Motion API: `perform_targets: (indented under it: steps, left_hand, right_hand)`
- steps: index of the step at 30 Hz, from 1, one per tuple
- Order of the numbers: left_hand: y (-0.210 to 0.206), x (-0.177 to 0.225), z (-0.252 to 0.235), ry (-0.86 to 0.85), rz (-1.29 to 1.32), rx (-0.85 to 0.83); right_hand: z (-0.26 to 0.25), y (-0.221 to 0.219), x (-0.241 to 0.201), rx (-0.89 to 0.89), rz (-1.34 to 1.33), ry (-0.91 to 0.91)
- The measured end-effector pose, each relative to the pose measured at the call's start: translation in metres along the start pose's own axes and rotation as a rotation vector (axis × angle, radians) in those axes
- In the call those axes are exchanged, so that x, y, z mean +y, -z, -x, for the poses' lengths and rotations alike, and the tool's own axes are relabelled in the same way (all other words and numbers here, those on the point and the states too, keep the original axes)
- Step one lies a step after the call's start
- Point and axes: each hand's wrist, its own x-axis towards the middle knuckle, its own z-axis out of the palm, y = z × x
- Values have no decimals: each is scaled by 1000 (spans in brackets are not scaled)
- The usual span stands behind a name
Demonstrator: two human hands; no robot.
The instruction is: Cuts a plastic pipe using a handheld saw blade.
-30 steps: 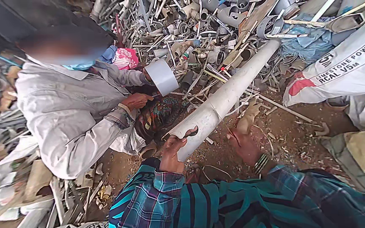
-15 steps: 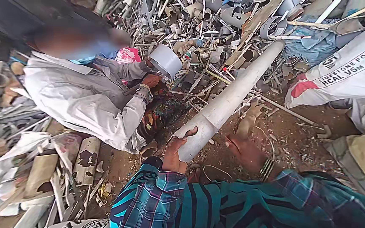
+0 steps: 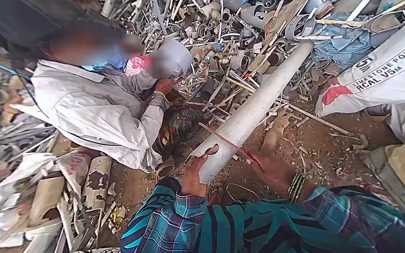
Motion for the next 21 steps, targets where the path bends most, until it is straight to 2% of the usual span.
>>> perform_targets:
  steps: [1, 6, 8, 11, 13, 15, 19, 21]
  left_hand:
    - [2, -2, -1, 11, -5, -4]
    - [6, -7, -5, 59, 19, 9]
    - [4, -5, -3, 61, 18, 26]
    - [2, -5, -4, 54, 13, 29]
    - [4, -6, -7, 43, 7, 21]
    - [5, -7, -6, 55, -4, 3]
    - [7, -11, -6, 63, 17, -10]
    - [7, -12, -5, 70, 20, -2]
  right_hand:
    - [-4, 4, 7, 23, 19, -17]
    - [-47, 43, 76, 244, -11, -343]
    - [-38, 42, 61, 192, -13, -324]
    - [-6, 19, 6, -1, 29, -80]
    - [2, 12, -10, -72, 76, 6]
    - [-9, 24, 6, -34, 73, -53]
    - [-53, 63, 78, 239, 50, -322]
    - [-50, 65, 71, 214, 65, -352]
